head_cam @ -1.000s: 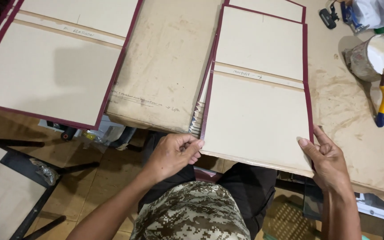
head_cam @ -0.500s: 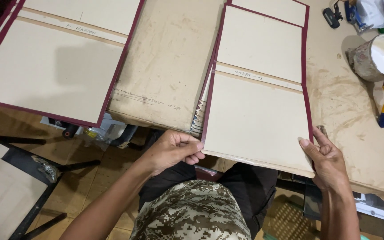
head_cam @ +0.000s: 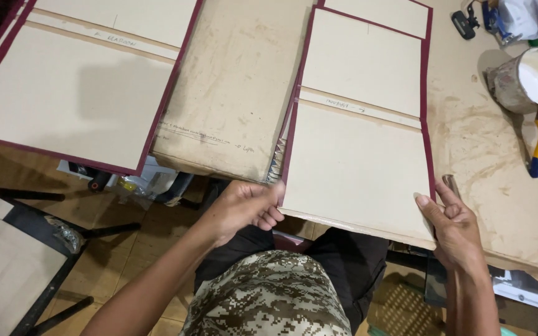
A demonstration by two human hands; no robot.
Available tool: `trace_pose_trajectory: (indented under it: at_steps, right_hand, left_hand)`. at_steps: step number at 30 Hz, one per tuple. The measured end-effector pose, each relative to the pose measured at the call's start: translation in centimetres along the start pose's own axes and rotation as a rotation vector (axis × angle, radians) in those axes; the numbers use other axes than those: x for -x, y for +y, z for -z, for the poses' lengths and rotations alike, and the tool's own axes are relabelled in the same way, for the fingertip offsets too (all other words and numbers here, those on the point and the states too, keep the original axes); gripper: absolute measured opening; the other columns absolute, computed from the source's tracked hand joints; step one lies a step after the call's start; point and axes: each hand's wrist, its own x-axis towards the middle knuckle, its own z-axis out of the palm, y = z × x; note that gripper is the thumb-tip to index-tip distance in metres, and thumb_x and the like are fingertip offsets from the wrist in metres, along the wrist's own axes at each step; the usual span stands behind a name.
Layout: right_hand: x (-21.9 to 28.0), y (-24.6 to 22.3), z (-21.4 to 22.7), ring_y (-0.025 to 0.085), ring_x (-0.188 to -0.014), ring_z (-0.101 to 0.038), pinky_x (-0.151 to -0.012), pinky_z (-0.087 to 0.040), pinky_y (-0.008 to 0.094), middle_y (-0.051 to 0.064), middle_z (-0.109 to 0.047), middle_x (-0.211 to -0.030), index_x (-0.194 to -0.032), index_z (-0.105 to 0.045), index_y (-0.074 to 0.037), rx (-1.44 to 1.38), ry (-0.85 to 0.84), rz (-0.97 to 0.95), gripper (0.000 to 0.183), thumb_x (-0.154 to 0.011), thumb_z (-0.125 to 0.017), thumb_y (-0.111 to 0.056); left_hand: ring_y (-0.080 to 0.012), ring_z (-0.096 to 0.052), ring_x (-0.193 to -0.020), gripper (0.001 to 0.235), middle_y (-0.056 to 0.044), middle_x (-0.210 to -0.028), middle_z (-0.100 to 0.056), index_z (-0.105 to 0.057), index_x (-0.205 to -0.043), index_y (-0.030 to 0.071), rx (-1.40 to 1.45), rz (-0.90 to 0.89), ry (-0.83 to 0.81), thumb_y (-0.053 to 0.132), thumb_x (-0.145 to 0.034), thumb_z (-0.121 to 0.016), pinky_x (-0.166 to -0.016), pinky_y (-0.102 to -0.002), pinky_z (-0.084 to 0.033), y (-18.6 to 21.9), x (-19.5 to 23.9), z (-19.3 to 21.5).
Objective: Assembling book covers by manually aligning cardboard inserts into pre-glued covers and using a tool to smooth the edges.
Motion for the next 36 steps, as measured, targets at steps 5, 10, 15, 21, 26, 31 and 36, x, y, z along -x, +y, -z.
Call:
trace_pose_trajectory:
  at_steps: [5, 10, 15, 21, 26, 31, 36]
  right_hand:
    - [1.0, -1.3, -0.6, 0.016, -0.151, -0.037, -0.125, -0.025, 0.041, 0.0, -0.041, -0.161, -0.149, -0.044, -0.003, 0.066, 0.05, -0.088, 0.069, -0.085, -0.061, -0.019]
    - [-0.4, -1.1, 1.3, 0.019, -0.135, -0.054, -0.107, -0.04, 0.03, 0.009, -0.056, -0.15, -0.16, -0.034, -0.006, 0.0, 0.012, -0.147, 0.078, -0.087, -0.056, -0.023]
    - [-4.1, -4.3, 1.3, 0.032, -0.083, -0.073, -0.071, -0.062, 0.045, 0.02, -0.072, -0.104, -0.139, -0.056, 0.005, -0.179, -0.357, 0.168, 0.068, -0.074, -0.074, 0.004]
    - [-12.9, -4.5, 1.0, 0.018, -0.071, -0.073, -0.057, -0.06, 0.03, 0.009, -0.072, -0.091, -0.116, -0.064, 0.003, -0.059, -0.303, 0.326, 0.045, -0.075, -0.082, 0.003]
    - [-13.9, -4.7, 0.5, 0.017, -0.078, -0.069, -0.066, -0.06, 0.031, 0.009, -0.073, -0.093, -0.114, -0.067, 0.002, 0.046, -0.249, 0.384, 0.037, -0.08, -0.081, 0.004]
    - [-17.2, -1.4, 2.2, 0.016, -0.086, -0.069, -0.077, -0.06, 0.032, 0.012, -0.074, -0.097, -0.112, -0.067, 0.001, 0.081, -0.282, 0.453, 0.029, -0.086, -0.08, 0.003]
    - [-12.5, -4.3, 1.0, 0.024, -0.077, -0.073, -0.072, -0.061, 0.038, 0.017, -0.075, -0.087, -0.106, -0.069, 0.001, 0.195, -0.274, 0.538, 0.018, -0.091, -0.078, -0.004]
  left_hand:
    - [-0.0208, -0.068, -0.073, 0.032, -0.016, -0.086, -0.073, -0.072, -0.095, 0.001, 0.044, -0.057, -0.094, 0.031, -0.099, -0.06, -0.068, -0.028, -0.059, 0.8, -0.4, 0.9]
    - [-0.0161, -0.071, -0.077, 0.03, -0.012, -0.097, -0.078, -0.072, -0.119, 0.0, 0.138, -0.145, -0.073, 0.006, -0.09, -0.073, -0.071, -0.024, -0.062, 4.4, -4.5, 1.0]
    - [-0.0096, -0.071, -0.065, 0.035, -0.002, -0.082, -0.075, -0.072, -0.109, 0.005, 0.02, -0.379, -0.197, -0.006, -0.076, -0.076, -0.054, -0.026, -0.063, 10.3, -6.7, 1.5]
    - [-0.0148, -0.071, -0.071, 0.029, -0.006, -0.086, -0.072, -0.074, -0.107, 0.005, -0.434, -0.504, -0.003, 0.003, -0.079, -0.079, -0.059, -0.028, -0.064, 16.1, -11.8, 1.5]
    - [-0.0207, -0.075, -0.083, 0.033, -0.012, -0.094, -0.075, -0.071, -0.116, 0.002, -0.63, -0.533, 0.035, 0.003, -0.084, -0.075, -0.068, -0.033, -0.064, 16.4, -13.6, 2.4]
    - [-0.0245, -0.071, -0.085, 0.031, -0.018, -0.097, -0.073, -0.065, -0.121, -0.004, -0.657, -0.559, -0.028, 0.0, -0.09, -0.067, -0.074, -0.038, -0.061, 14.7, -16.0, 4.7]
    - [-0.0257, -0.071, -0.076, 0.018, -0.019, -0.086, -0.073, -0.067, -0.113, -0.005, -0.734, -0.76, -0.039, -0.002, -0.095, -0.067, -0.071, -0.038, -0.058, 14.1, -15.2, 4.7]
